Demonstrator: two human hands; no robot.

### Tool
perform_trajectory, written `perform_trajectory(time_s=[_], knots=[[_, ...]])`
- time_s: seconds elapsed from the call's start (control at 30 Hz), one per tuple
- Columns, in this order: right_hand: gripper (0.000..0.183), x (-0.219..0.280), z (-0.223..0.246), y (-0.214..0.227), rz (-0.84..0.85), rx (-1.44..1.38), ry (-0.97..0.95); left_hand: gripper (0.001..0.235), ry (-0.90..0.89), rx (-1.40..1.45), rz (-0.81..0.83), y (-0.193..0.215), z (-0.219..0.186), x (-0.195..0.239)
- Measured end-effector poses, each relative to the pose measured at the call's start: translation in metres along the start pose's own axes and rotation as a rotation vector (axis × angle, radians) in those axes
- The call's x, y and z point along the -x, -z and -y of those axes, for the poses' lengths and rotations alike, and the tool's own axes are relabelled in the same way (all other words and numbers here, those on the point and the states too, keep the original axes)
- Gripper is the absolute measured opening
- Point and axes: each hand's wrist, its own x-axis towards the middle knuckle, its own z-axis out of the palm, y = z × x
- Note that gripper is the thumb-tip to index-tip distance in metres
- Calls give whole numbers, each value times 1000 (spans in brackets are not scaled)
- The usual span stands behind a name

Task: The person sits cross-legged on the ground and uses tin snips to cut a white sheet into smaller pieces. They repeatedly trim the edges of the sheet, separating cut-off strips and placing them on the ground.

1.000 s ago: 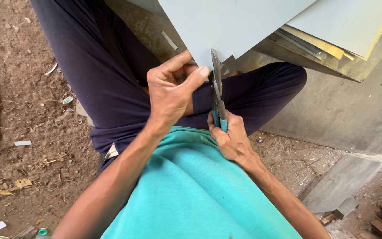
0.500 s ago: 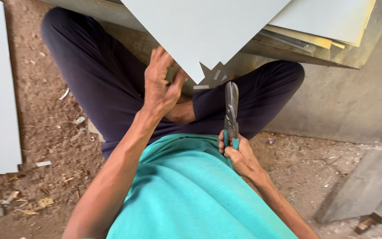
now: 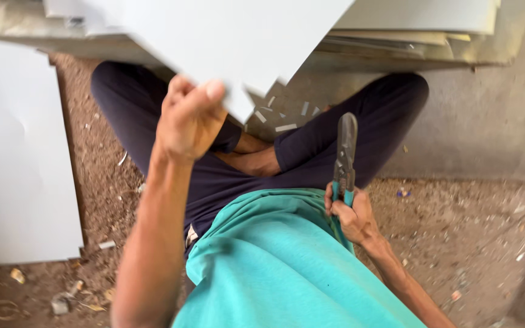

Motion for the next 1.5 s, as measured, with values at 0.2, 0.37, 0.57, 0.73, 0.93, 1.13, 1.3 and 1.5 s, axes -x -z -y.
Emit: perform_trajectory(time_s=[0.2,0.37,0.57,0.73,0.93,1.13,1.3,1.5], knots=[[48,1,4,-2,60,-189,-48,21,21,-677,-169,-43,92,7],[49,11,11,-13,48,-190,-60,24,206,-728,-150,-56,144,-3],[45,19,23,-21,-10,-144,5,23,207,-695,-183,-66,143,-1],[42,18,25,-24,-45,-97,34,23,227,-645,-183,-69,140,-3],[24,16,14,-25,-104,26,-14,21,179,-598,-176,-72,138,-2],[24,20,13,-25,-50,-58,10,17,129,-455,-186,-76,135,-4],[34,24,23,-27,-70,-28,0,14,98,-430,-201,-79,146,-6],[22,19,20,-26,-144,53,-6,15,102,-435,-198,-74,157,-6]])
